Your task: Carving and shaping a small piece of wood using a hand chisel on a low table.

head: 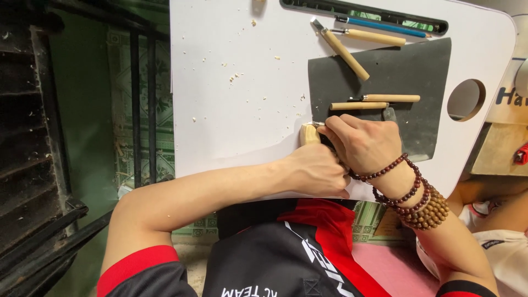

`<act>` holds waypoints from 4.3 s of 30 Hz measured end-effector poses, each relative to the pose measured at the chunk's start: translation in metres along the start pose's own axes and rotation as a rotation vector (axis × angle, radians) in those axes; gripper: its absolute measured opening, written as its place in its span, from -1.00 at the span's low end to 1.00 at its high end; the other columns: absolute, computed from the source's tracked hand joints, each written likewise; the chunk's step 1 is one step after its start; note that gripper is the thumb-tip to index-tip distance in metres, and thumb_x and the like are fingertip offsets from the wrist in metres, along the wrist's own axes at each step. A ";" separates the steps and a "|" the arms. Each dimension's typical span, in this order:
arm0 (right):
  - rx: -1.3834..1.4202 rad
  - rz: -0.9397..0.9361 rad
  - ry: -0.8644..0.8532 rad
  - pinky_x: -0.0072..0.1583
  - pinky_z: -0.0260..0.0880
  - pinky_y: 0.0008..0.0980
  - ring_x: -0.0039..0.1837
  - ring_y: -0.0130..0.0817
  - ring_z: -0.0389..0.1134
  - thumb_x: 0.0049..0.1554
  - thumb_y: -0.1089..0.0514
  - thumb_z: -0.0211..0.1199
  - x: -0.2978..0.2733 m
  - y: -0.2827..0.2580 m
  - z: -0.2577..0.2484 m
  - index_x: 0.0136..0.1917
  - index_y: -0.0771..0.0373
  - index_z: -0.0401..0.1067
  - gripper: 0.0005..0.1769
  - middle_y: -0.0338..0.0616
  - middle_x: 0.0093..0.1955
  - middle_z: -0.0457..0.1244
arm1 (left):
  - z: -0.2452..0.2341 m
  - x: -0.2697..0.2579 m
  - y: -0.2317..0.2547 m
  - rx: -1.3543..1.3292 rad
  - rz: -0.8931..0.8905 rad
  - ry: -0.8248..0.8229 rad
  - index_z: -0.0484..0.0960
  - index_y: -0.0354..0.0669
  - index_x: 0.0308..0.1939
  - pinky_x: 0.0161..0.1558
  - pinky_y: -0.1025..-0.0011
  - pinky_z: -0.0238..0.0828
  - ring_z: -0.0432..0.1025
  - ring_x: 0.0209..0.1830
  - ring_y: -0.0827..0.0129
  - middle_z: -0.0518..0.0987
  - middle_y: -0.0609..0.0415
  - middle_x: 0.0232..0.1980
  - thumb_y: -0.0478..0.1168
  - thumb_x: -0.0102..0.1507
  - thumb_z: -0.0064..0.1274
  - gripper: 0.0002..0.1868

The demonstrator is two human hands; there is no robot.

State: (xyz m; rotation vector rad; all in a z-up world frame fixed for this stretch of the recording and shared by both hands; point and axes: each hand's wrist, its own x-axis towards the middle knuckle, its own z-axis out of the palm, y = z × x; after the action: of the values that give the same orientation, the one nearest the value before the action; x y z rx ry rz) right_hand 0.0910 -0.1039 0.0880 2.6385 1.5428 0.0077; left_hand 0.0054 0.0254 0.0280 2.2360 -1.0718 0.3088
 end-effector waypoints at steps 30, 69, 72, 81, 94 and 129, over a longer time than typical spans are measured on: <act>-0.148 -0.195 -0.149 -0.44 0.12 -0.33 -0.45 -0.41 0.27 0.39 -0.15 0.25 0.026 0.007 -0.028 -0.29 -0.10 0.38 -0.59 -0.47 -0.39 0.28 | 0.039 0.004 0.001 -0.068 0.043 0.012 0.54 0.09 -0.72 -0.50 0.17 0.25 0.35 -0.60 0.18 0.50 0.20 -0.64 -0.13 0.18 0.07 -0.67; 0.690 0.377 0.207 -0.26 0.34 -0.45 -0.35 -0.31 0.35 0.31 0.00 0.19 -0.079 -0.001 0.025 0.09 0.01 0.57 -0.82 -0.37 -0.37 0.27 | -0.041 -0.014 0.066 0.147 -1.026 0.233 0.53 -0.23 0.12 -0.27 0.24 0.46 0.48 -0.34 0.15 0.49 0.03 -0.31 0.07 0.17 0.31 -0.40; 0.681 0.378 0.205 -0.26 0.34 -0.46 -0.37 -0.34 0.34 0.32 -0.01 0.19 -0.081 -0.001 0.031 0.09 -0.01 0.56 -0.82 -0.39 -0.37 0.26 | -0.063 -0.031 0.058 0.121 -0.958 0.089 0.50 -0.19 0.25 -0.10 0.14 0.48 0.51 -0.12 0.01 0.55 -0.06 -0.12 -0.03 0.25 0.24 -0.44; 0.530 0.308 0.233 -0.26 0.31 -0.55 -0.36 -0.46 0.33 0.35 -0.02 0.18 -0.083 -0.006 0.043 0.10 -0.04 0.56 -0.83 -0.46 -0.38 0.21 | -0.083 -0.060 0.048 0.258 -0.997 0.050 0.59 0.04 0.23 0.12 0.22 0.36 0.44 0.17 0.12 0.54 0.10 0.07 -0.09 0.35 0.13 -0.64; 0.435 0.146 0.188 -0.32 0.18 -0.47 -0.31 -0.43 0.29 0.38 0.03 0.16 -0.082 -0.003 0.037 0.14 0.02 0.55 -0.82 -0.43 -0.32 0.22 | -0.102 -0.068 -0.009 0.142 -0.990 0.250 0.47 -0.06 0.39 0.51 -0.10 0.14 0.18 0.55 -0.17 0.30 -0.08 0.49 -0.19 0.49 -0.08 -0.63; 0.155 -0.169 0.166 -0.33 -0.11 -0.36 -0.39 -0.36 0.08 0.48 -0.07 0.13 0.012 -0.002 0.026 -0.21 0.05 0.31 -0.59 -0.38 -0.40 0.05 | -0.094 -0.027 -0.109 -0.410 -0.508 0.504 0.45 -0.22 -0.39 -0.45 0.49 0.13 0.19 -0.60 0.45 0.39 0.18 -0.56 -0.15 0.48 -0.13 -0.64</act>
State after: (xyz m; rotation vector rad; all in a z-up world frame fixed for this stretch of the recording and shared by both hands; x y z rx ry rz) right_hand 0.0965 -0.0940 0.0611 2.6716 1.8889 0.1024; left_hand 0.0770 0.1527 0.0402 1.8337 -0.2548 0.3646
